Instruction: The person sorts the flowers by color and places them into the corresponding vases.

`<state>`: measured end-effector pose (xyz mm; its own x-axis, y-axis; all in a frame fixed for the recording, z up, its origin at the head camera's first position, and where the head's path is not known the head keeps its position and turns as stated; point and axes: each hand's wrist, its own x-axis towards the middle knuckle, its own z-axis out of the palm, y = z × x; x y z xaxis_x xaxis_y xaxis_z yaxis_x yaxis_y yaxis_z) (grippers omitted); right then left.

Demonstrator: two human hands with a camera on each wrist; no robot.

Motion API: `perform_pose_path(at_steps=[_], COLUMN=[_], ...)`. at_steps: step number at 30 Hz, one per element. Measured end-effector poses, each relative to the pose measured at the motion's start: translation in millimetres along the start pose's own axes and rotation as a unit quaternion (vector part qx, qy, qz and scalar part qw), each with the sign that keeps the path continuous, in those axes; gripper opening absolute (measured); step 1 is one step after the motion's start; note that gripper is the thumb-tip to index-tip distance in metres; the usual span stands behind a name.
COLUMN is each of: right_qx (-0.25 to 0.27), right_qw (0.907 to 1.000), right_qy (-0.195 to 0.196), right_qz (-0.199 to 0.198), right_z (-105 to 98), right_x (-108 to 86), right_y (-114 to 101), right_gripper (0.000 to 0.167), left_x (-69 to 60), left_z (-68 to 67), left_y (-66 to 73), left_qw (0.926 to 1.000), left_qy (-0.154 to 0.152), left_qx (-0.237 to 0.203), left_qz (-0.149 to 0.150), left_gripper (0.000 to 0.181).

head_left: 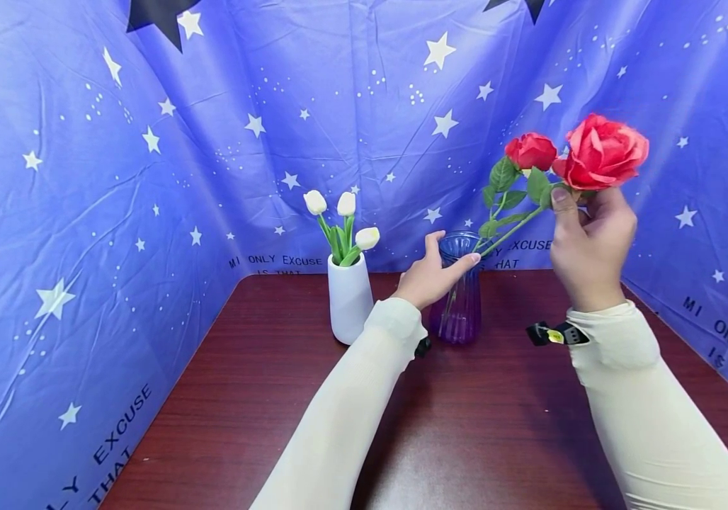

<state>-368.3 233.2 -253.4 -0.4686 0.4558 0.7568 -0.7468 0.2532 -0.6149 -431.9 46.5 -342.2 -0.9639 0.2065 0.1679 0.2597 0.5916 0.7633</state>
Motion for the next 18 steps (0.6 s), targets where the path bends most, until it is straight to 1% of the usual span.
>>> perform_pose_path(at_steps=[5, 11, 18], right_qx=[-0.055, -0.072, -0.103], right_qw=[0.9984, 0.9969, 0.9932], right_qy=[-0.008, -0.029, -0.055], right_qz=[0.006, 0.017, 0.008], right_z=[1.2, 4.5, 6.9], right_x=[-2.3, -7.5, -12.2], right_y=[12.2, 24.0, 32.6], right_gripper=[0.013, 0.013, 0.017], left_x=[0.7, 0.5, 0.5], left_z=[0.0, -0.7, -1.9], left_y=[-0.9, -1.3, -0.4], left_qw=[1.0, 1.0, 1.0], left_qy=[-0.001, 0.0, -0.001], left_qx=[0.002, 0.002, -0.001], left_qz=[0.001, 0.002, 0.006], left_gripper=[0.091, 0.091, 0.093])
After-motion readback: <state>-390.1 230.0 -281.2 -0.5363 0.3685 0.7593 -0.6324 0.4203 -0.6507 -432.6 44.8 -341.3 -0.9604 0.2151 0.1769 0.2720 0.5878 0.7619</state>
